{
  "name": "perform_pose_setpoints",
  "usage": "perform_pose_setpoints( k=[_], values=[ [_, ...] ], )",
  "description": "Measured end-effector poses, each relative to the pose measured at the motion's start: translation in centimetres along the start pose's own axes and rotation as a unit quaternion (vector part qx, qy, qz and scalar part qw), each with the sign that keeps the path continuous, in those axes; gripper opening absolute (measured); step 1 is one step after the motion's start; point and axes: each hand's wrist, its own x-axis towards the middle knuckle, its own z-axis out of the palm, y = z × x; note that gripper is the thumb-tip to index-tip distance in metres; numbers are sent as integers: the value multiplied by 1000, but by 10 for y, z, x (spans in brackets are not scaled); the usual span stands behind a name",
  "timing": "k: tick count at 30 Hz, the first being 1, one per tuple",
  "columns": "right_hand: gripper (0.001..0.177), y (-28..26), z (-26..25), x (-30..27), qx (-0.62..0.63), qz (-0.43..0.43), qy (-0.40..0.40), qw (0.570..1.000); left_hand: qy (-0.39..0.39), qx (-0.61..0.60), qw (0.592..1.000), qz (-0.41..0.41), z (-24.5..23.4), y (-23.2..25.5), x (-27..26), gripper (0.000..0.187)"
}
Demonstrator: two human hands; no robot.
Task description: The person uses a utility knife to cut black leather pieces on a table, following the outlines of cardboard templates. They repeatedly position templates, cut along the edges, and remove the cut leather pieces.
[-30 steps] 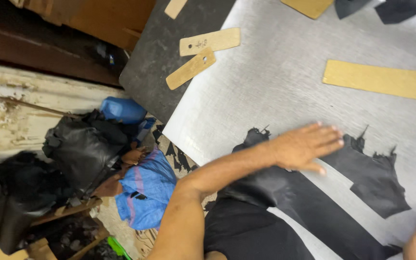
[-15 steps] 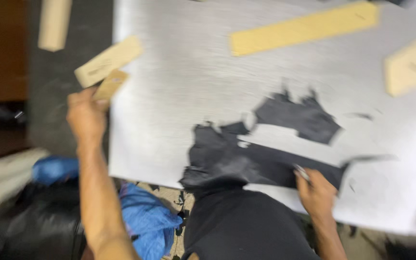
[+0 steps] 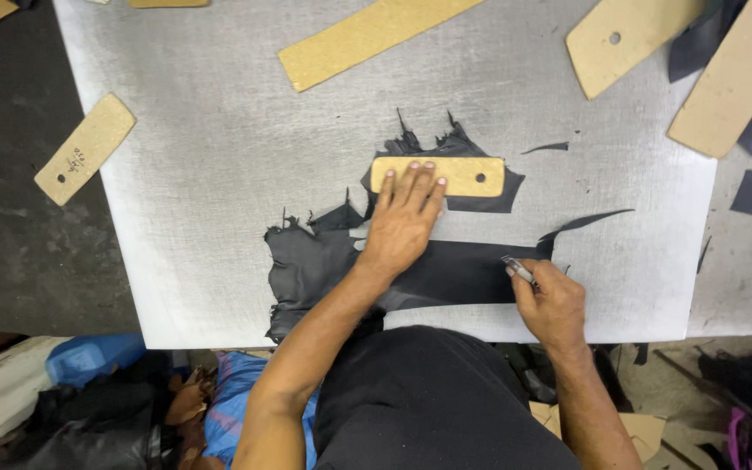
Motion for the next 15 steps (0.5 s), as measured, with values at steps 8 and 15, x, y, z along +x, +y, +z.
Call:
perform_pose_setpoints(
  k=[8,15],
  values=[
    [40,-8,-3,18,29,-36,1,999,-43,-93,995,-1,9,-3,-12,83],
    [34,-34,13,85,-45,-149,1,988,-30,-116,993,-23,-6,-2,-25,90]
  ],
)
